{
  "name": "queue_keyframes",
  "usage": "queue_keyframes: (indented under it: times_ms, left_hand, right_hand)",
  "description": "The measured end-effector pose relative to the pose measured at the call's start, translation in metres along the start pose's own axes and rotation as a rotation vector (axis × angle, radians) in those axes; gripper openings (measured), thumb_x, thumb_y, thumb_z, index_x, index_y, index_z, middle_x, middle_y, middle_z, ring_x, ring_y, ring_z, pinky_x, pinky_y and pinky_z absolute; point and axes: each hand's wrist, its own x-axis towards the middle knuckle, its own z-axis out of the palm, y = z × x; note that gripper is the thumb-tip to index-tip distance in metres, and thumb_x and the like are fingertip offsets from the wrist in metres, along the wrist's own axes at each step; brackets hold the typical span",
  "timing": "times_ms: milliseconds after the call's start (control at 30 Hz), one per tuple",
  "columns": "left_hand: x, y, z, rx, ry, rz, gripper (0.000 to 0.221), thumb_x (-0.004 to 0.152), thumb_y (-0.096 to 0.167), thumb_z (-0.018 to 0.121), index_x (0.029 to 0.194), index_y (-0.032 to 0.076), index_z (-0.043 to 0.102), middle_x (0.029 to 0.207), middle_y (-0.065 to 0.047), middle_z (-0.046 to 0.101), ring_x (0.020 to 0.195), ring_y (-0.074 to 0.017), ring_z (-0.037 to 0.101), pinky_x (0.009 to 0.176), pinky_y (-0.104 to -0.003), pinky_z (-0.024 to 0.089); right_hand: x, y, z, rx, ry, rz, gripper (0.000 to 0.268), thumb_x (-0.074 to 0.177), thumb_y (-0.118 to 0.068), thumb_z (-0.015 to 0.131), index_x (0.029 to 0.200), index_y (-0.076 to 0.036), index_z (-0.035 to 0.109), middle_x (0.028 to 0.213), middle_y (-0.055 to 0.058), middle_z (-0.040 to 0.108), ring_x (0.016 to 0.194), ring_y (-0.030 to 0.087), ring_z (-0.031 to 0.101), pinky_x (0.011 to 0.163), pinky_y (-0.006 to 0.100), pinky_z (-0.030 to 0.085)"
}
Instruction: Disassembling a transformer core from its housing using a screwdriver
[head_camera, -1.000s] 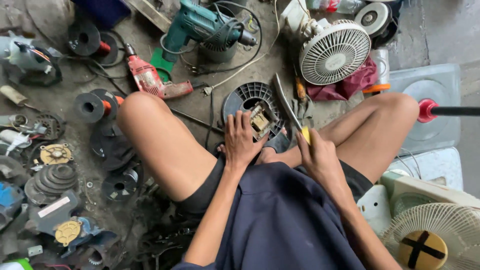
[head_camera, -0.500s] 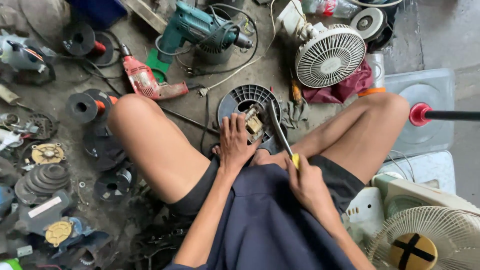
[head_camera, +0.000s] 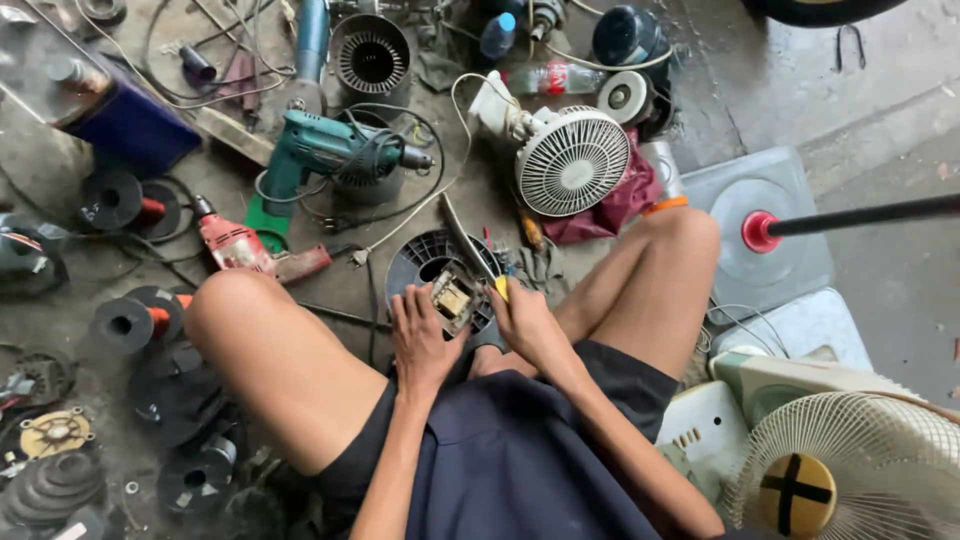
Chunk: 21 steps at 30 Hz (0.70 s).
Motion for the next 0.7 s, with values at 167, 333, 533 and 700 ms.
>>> queue_keyframes:
  times_ms: [167,333,533,700]
  left_hand:
    - [0.002,0.001,-0.003,-0.009,0.034,-0.029,0.081,0.057,0.039,0.091,0.121,0.004,0.056,0.105,-0.013,0.054,0.092,-0.0357,0.055,0.087,-0.047,0.052]
    - [0.001,-0.001,-0.005,0.013,-0.005,-0.007,0.072,0.067,0.036,0.089,0.121,0.003,0.054,0.103,-0.012,0.050,0.091,-0.0302,0.051,0.085,-0.041,0.051]
    - [-0.005,-0.006,0.005,-0.022,0.023,-0.034,0.081,0.058,0.040,0.091,0.121,0.004,0.056,0.104,-0.014,0.055,0.093,-0.0371,0.056,0.087,-0.047,0.054]
    - [-0.004,-0.002,0.004,-0.044,0.010,-0.046,0.078,0.059,0.036,0.091,0.120,0.003,0.055,0.103,-0.014,0.054,0.093,-0.0370,0.055,0.084,-0.047,0.054]
  right_hand:
    - [-0.054,-0.033,-0.057,0.008,-0.005,-0.025,0.034,0.102,-0.037,0.056,0.106,-0.004,0.061,0.079,0.034,0.070,0.085,0.051,0.072,0.069,0.057,0.058]
    - [-0.017,0.002,0.011,0.040,0.009,-0.012,0.035,0.105,-0.041,0.051,0.104,-0.007,0.057,0.074,0.030,0.069,0.075,0.046,0.074,0.062,0.055,0.056]
    - [-0.057,-0.050,-0.064,0.065,-0.006,-0.042,0.028,0.103,-0.035,0.055,0.101,-0.007,0.057,0.075,0.031,0.068,0.078,0.048,0.074,0.062,0.051,0.059]
    - [-0.029,0.000,-0.002,-0.026,-0.084,0.050,0.031,0.103,-0.040,0.051,0.100,-0.010,0.056,0.075,0.027,0.072,0.079,0.046,0.075,0.066,0.053,0.058]
